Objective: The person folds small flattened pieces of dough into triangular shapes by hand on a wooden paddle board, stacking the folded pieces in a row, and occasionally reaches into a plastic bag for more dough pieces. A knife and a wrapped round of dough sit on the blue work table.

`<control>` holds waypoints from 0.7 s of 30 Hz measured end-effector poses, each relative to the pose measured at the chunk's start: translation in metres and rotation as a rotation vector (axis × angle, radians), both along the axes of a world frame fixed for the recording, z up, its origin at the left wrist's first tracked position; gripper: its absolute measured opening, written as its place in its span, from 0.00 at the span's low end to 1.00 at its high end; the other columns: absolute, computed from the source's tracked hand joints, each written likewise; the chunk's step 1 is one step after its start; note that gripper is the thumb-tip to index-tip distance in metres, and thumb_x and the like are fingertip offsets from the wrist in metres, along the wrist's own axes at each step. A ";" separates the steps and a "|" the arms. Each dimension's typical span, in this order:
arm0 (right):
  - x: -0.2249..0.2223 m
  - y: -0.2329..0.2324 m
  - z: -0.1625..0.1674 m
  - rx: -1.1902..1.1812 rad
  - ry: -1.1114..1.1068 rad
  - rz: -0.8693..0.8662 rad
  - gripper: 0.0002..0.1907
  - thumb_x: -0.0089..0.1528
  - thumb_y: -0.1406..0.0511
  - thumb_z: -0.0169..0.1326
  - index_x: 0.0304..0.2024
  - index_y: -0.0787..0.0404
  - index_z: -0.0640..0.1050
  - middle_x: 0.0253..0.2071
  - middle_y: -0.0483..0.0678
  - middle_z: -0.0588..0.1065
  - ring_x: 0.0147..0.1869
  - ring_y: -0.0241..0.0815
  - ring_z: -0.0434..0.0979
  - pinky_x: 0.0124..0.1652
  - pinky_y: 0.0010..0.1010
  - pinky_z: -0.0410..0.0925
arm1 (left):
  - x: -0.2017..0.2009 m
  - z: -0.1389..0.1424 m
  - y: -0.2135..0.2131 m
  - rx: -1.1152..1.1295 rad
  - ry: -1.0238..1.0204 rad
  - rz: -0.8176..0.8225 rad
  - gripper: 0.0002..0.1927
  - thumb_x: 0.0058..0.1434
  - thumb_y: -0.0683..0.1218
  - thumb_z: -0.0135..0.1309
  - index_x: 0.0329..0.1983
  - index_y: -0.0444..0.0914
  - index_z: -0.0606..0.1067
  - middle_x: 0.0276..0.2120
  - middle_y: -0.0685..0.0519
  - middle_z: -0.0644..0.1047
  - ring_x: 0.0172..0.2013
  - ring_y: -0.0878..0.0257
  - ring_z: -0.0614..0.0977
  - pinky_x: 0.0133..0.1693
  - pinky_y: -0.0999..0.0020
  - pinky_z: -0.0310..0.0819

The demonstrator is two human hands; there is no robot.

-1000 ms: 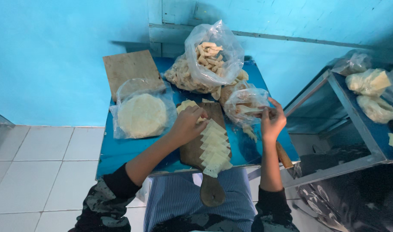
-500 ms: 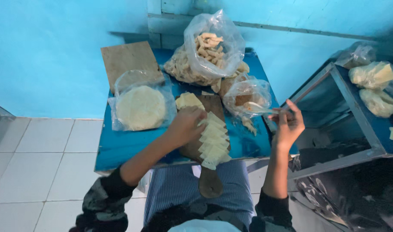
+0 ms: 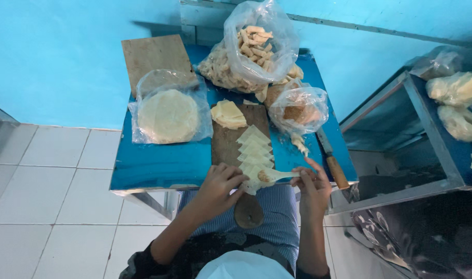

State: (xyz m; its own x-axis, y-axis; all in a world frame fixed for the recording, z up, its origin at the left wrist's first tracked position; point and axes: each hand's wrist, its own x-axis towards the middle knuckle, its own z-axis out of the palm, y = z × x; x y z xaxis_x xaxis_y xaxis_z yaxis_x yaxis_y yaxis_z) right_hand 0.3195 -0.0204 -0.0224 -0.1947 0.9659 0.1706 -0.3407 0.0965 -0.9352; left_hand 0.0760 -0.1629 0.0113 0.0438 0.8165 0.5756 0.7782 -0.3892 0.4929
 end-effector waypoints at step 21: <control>0.030 -0.002 -0.016 0.060 0.122 -0.100 0.17 0.69 0.73 0.49 0.61 0.68 0.73 0.44 0.57 0.79 0.38 0.38 0.78 0.39 0.28 0.71 | 0.046 -0.013 0.039 -0.255 0.147 0.415 0.11 0.54 0.46 0.61 0.38 0.38 0.76 0.38 0.47 0.75 0.44 0.49 0.75 0.44 0.51 0.65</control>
